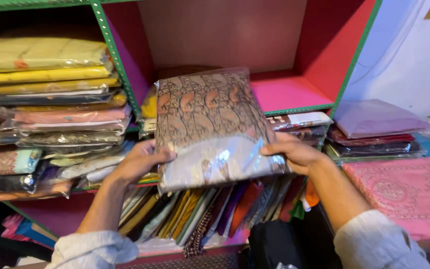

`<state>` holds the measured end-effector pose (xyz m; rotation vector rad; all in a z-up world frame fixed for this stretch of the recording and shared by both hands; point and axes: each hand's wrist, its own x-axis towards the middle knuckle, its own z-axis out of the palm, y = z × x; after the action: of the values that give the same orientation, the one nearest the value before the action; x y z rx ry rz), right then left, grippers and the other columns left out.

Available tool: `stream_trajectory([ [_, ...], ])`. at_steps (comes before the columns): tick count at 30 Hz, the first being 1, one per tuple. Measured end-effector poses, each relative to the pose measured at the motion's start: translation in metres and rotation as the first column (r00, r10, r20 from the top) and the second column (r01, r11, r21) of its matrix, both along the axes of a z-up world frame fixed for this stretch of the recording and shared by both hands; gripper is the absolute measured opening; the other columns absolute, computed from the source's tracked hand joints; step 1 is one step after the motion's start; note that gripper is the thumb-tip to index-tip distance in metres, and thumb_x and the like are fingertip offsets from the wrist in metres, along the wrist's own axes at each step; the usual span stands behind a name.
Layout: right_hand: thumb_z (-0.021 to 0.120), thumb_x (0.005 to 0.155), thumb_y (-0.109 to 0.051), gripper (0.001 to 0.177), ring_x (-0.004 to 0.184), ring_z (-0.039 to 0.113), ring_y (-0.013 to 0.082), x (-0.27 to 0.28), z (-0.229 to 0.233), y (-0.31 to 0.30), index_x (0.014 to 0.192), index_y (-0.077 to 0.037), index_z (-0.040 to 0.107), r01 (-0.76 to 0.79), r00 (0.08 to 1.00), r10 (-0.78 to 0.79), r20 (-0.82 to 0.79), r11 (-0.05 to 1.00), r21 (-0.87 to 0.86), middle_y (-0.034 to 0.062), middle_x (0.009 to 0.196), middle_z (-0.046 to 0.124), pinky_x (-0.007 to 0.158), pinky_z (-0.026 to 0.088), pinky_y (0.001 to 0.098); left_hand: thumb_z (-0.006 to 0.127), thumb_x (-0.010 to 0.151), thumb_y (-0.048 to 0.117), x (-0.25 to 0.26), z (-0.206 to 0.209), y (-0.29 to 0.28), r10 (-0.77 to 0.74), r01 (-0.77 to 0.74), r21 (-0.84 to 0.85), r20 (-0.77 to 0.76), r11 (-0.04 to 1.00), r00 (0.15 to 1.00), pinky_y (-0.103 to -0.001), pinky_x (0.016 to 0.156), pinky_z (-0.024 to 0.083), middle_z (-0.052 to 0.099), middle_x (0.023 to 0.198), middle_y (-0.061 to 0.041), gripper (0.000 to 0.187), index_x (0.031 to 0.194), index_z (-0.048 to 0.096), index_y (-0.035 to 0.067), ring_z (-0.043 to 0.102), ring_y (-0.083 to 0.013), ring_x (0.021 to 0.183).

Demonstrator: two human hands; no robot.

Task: The person sorts through packaged clothing items on a table, unfolding some of the textiles to look at the patterns, and placing the items back into plastic sleeves or arranging them in stacks.

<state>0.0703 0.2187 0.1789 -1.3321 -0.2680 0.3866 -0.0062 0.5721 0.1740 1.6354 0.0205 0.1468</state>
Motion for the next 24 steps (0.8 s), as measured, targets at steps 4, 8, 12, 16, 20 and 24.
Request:
stream_trajectory([
  [4, 0.078, 0.082, -0.01, 0.043, 0.08, 0.072, 0.021, -0.029, -0.012, 0.003, 0.123, -0.003, 0.068, 0.113, 0.993, -0.111, -0.035, 0.991, 0.072, 0.0096, 0.092, 0.07, 0.065, 0.062, 0.0314, 0.084, 0.077, 0.006, -0.007, -0.022, -0.034, 0.133, -0.102, -0.312, 0.077, 0.945, 0.988, -0.042, 0.08, 0.062, 0.072, 0.105, -0.016, 0.052, 0.126, 0.066, 0.004, 0.072, -0.0261, 0.09],
  [8, 0.078, 0.082, -0.003, 0.036, 0.074, 0.076, 0.0218, -0.037, -0.033, -0.018, 0.116, 0.0, 0.067, 0.066, 0.992, -0.082, 0.098, 0.986, 0.152, 0.0132, 0.084, 0.072, 0.057, 0.064, 0.0313, 0.083, 0.077, 0.005, -0.005, -0.047, -0.055, 0.181, -0.144, -0.362, 0.072, 0.921, 0.981, -0.039, 0.073, 0.064, 0.074, 0.099, -0.014, 0.048, 0.121, 0.065, 0.004, 0.075, -0.0247, 0.084],
  [12, 0.08, 0.07, 0.005, 0.045, 0.078, 0.075, 0.0255, -0.068, -0.062, -0.066, 0.114, 0.0, 0.069, 0.048, 0.988, -0.069, 0.139, 0.988, 0.15, 0.0157, 0.087, 0.074, 0.063, 0.063, 0.0369, 0.077, 0.073, -0.003, -0.035, -0.06, -0.078, 0.096, -0.039, -0.448, 0.105, 0.893, 0.99, -0.038, 0.079, 0.063, 0.071, 0.098, -0.011, 0.046, 0.116, 0.062, 0.005, 0.073, -0.0244, 0.086],
  [16, 0.083, 0.06, 0.012, 0.053, 0.08, 0.076, 0.0294, -0.094, -0.106, -0.131, 0.112, 0.004, 0.07, 0.006, 0.987, -0.021, 0.16, 0.996, 0.089, 0.0181, 0.091, 0.076, 0.064, 0.064, 0.0415, 0.077, 0.078, -0.003, -0.051, -0.086, -0.12, 0.131, -0.039, -0.536, 0.134, 0.843, 0.982, -0.034, 0.079, 0.063, 0.071, 0.093, -0.009, 0.035, 0.109, 0.065, 0.006, 0.074, -0.0217, 0.085],
  [20, 0.085, 0.052, 0.021, 0.06, 0.067, 0.076, 0.0287, -0.157, -0.101, -0.188, 0.108, 0.003, 0.071, 0.056, 0.976, -0.05, 0.212, 0.998, -0.021, 0.0185, 0.08, 0.075, 0.053, 0.063, 0.0382, 0.074, 0.076, -0.007, -0.087, -0.099, -0.172, 0.139, -0.067, -0.534, 0.096, 0.843, 0.986, -0.034, 0.08, 0.062, 0.071, 0.094, -0.008, 0.035, 0.109, 0.068, 0.005, 0.073, -0.0211, 0.086],
  [24, 0.092, 0.055, 0.019, 0.057, 0.076, 0.075, 0.0193, -0.219, -0.117, -0.259, 0.105, 0.0, 0.073, 0.192, 0.957, -0.153, 0.247, 0.971, -0.14, 0.0112, 0.084, 0.076, 0.069, 0.064, 0.0346, 0.066, 0.07, -0.015, -0.117, -0.118, -0.241, 0.06, -0.034, -0.528, 0.032, 0.849, 0.998, -0.035, 0.081, 0.061, 0.07, 0.094, -0.008, 0.042, 0.106, 0.069, 0.006, 0.072, -0.0225, 0.088],
])
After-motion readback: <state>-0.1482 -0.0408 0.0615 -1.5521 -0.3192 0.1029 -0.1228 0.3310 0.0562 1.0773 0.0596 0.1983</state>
